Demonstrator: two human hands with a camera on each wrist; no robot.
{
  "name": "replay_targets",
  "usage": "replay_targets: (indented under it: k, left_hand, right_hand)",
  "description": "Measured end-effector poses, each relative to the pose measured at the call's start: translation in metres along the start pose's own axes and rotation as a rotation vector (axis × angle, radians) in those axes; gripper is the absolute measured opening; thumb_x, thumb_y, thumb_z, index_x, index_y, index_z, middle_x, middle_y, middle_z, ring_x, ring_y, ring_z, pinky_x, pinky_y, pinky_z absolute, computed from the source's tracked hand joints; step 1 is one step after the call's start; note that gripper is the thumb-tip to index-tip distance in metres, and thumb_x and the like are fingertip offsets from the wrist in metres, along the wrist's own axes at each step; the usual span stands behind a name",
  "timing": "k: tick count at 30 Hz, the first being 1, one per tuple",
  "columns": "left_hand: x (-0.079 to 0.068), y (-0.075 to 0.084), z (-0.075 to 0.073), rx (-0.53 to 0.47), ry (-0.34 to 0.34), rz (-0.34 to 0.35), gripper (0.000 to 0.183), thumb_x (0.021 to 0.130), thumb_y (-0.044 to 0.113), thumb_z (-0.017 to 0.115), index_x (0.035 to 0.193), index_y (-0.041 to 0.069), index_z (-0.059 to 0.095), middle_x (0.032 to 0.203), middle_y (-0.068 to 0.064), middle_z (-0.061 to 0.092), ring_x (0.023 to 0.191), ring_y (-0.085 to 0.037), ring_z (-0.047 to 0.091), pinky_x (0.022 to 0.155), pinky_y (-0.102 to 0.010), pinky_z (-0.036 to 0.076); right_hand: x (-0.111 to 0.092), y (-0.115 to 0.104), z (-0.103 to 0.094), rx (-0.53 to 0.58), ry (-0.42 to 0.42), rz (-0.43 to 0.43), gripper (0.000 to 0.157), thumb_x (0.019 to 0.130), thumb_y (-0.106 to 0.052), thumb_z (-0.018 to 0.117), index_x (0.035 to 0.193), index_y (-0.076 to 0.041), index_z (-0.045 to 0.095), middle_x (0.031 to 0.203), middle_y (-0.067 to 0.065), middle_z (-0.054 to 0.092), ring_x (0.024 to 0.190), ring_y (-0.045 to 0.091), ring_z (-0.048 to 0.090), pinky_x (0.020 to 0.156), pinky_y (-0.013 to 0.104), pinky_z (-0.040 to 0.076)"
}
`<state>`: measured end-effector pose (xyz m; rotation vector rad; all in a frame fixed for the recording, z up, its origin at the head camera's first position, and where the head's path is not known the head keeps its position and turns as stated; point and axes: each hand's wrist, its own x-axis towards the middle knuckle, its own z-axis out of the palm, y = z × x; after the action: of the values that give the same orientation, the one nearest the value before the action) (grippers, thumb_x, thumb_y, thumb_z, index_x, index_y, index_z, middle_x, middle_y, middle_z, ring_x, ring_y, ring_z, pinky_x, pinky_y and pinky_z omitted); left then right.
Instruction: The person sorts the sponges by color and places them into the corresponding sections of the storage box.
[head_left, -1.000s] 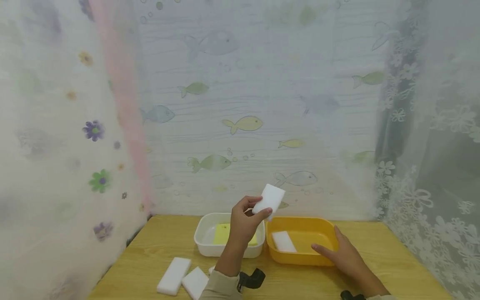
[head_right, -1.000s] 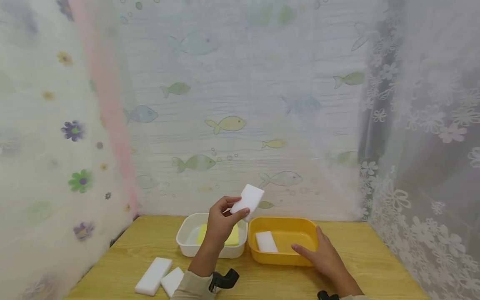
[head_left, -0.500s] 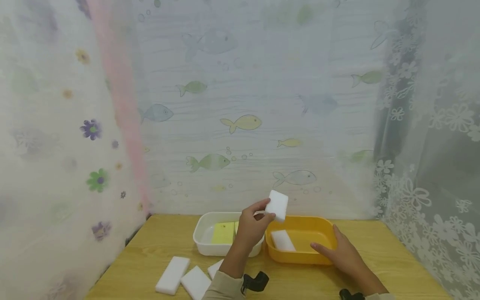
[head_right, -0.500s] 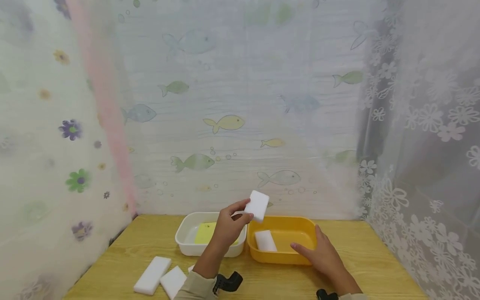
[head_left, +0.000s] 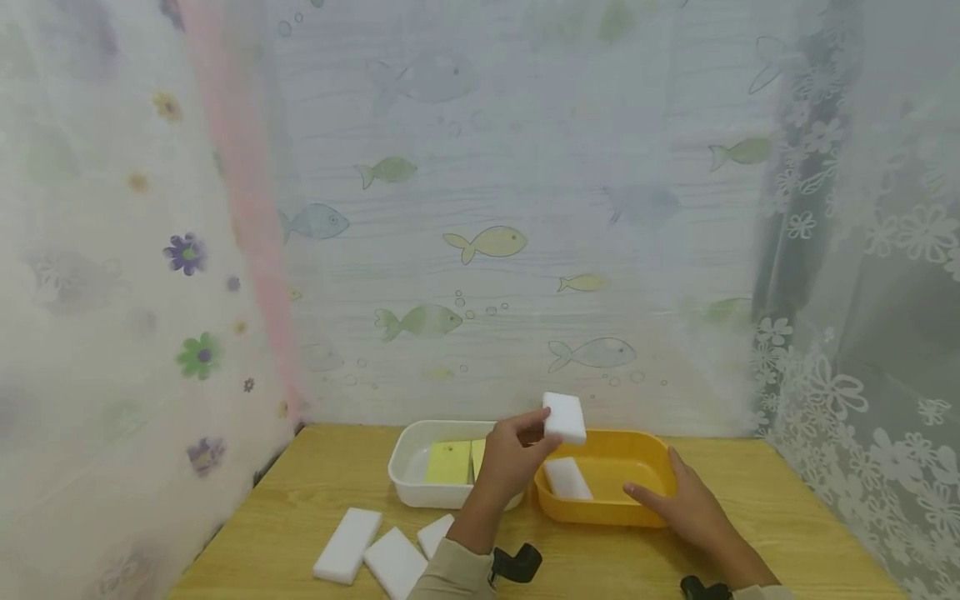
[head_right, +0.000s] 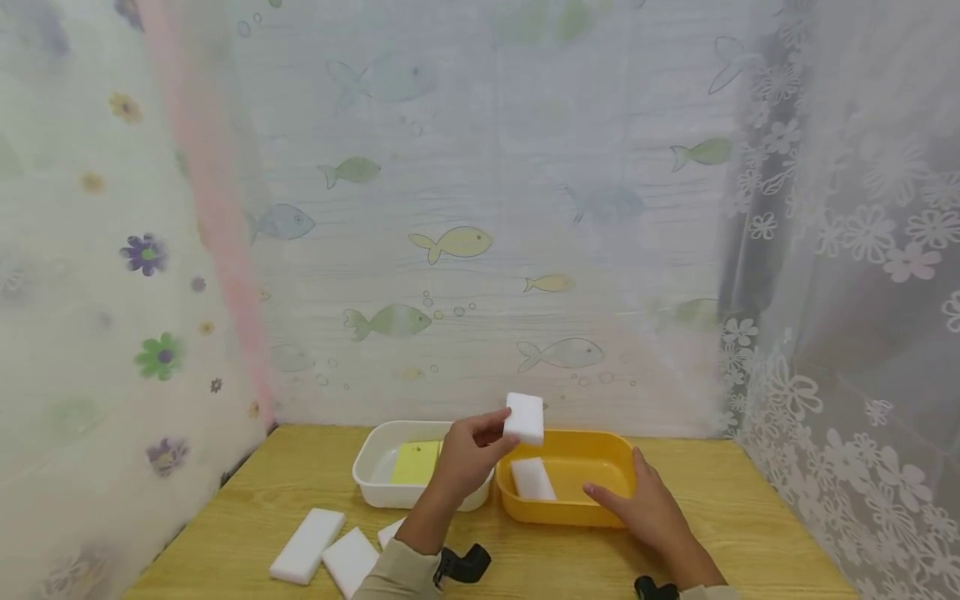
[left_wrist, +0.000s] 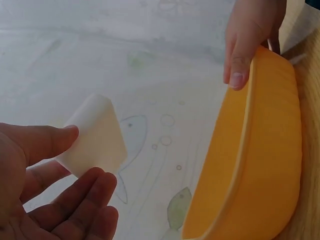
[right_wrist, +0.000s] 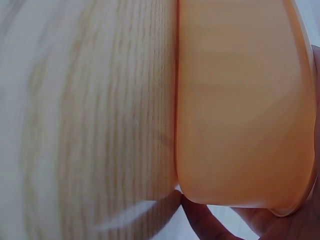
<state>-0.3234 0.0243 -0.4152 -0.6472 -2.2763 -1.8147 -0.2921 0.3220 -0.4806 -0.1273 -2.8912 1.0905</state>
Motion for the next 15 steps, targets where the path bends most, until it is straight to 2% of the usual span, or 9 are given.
replay_targets:
  k: [7, 15]
  left_hand:
    - [0.001, -0.011, 0.006, 0.109, -0.006, -0.014, 0.045, 0.092, 0.035, 0.080, 0.133, 0.020, 0.072, 0.110, 0.000, 0.076, 0.102, -0.013, 0.069, 0.083, -0.031, 0.061]
    - [0.000, -0.020, 0.011, 0.157, -0.025, -0.003, 0.040, 0.090, 0.033, 0.082, 0.127, 0.017, 0.076, 0.104, -0.001, 0.074, 0.094, -0.016, 0.065, 0.075, -0.025, 0.056]
  right_hand:
    - [-0.002, -0.002, -0.001, 0.006, -0.006, -0.007, 0.126, 0.091, -0.072, 0.062, 0.162, 0.006, -0.006, 0.164, 0.041, 0.008, 0.148, 0.062, 0.018, 0.115, 0.076, 0.024]
    - [-0.001, -0.002, -0.002, -0.018, -0.010, -0.002, 0.126, 0.091, -0.074, 0.060, 0.162, 0.006, -0.006, 0.164, 0.041, 0.007, 0.148, 0.063, 0.017, 0.113, 0.077, 0.025]
